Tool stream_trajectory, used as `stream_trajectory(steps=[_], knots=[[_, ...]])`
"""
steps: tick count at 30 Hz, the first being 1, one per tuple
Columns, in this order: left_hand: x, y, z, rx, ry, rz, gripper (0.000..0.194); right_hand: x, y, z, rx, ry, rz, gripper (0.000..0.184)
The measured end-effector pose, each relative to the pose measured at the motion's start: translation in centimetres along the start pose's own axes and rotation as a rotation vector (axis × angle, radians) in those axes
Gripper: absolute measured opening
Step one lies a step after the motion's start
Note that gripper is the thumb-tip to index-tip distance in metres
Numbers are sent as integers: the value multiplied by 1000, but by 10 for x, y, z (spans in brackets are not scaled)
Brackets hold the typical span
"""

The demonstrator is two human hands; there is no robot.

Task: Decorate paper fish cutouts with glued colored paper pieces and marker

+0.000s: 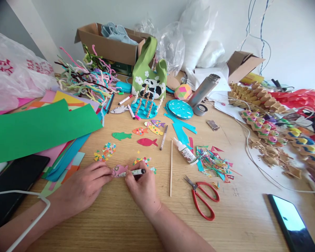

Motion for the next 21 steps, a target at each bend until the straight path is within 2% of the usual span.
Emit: stream_trajectory(steps=[21], knots=[[0, 0, -2, 16, 1, 4, 38, -2, 1, -3, 37, 13, -21, 17]])
Point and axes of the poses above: each hand's wrist, its own y-axis away from the middle knuckle, its own z-axis out of the palm, x = y × z, the point moved 6 cm from there along -y, towards the middle knuckle, and after that the axes turned 14 degrees about -y, right-handed, at the moved point
